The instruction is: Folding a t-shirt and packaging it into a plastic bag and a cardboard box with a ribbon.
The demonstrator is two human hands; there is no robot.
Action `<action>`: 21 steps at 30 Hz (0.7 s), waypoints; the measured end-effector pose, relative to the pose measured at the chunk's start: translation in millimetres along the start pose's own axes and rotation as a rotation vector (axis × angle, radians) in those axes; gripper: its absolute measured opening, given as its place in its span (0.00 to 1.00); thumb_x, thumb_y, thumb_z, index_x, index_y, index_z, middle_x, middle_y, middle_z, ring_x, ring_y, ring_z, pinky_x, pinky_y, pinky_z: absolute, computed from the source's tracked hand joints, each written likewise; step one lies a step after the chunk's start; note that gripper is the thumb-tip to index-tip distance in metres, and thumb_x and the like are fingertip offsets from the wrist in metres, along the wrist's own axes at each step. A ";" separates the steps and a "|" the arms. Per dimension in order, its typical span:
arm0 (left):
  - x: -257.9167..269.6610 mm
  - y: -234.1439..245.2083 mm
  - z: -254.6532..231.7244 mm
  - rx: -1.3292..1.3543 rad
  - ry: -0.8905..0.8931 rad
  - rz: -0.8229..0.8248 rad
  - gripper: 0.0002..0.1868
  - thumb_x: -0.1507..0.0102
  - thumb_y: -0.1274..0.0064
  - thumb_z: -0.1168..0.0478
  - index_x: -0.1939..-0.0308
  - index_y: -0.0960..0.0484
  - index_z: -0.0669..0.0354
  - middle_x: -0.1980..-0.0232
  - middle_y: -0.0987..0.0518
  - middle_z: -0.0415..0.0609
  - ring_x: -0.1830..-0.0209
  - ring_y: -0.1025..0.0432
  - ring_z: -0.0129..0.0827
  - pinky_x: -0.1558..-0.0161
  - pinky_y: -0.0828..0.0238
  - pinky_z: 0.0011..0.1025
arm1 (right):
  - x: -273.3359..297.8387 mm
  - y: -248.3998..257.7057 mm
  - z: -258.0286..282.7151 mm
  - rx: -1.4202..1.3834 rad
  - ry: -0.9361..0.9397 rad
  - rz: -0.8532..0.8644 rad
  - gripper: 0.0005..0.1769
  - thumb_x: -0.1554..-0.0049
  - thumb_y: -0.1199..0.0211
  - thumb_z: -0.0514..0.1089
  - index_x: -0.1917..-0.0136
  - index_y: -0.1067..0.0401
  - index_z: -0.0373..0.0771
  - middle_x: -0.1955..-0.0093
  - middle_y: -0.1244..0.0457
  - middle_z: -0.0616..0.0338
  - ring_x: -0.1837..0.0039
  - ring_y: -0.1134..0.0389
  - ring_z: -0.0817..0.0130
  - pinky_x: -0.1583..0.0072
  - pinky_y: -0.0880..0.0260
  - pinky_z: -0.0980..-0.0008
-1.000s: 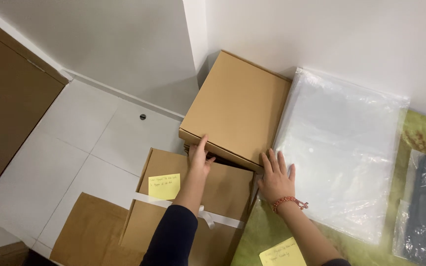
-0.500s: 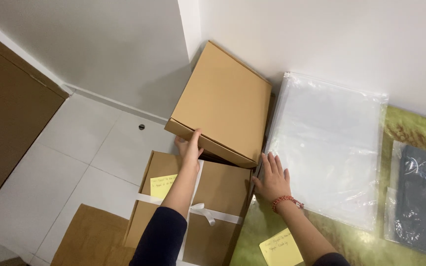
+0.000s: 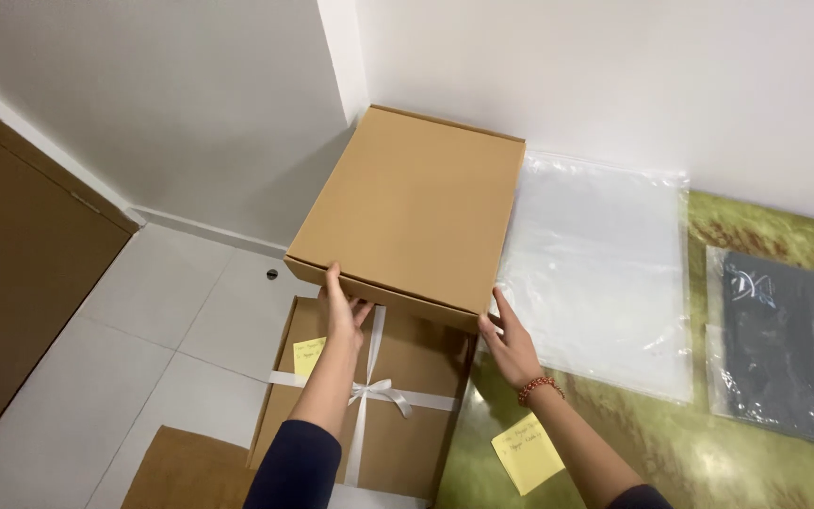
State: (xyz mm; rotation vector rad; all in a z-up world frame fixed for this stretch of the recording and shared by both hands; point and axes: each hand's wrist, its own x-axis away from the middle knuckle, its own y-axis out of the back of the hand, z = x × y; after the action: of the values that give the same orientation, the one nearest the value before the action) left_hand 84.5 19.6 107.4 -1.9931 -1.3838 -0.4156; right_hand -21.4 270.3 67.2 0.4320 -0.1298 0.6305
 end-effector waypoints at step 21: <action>109.4 -86.2 182.0 -0.211 0.059 0.462 0.55 0.37 0.52 0.20 0.18 0.42 0.50 0.25 0.35 0.54 0.26 0.36 0.48 0.29 0.38 0.49 | 137.7 269.0 -94.9 -1.080 -0.307 -0.582 0.54 0.43 0.31 0.66 0.17 0.49 0.37 0.20 0.50 0.46 0.19 0.48 0.48 0.25 0.44 0.34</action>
State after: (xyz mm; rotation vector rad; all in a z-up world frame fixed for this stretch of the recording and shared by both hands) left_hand 27.9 238.5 69.6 -2.3678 -0.8299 -0.4137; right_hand -72.3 580.0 109.9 -0.4836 -0.5777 -0.1352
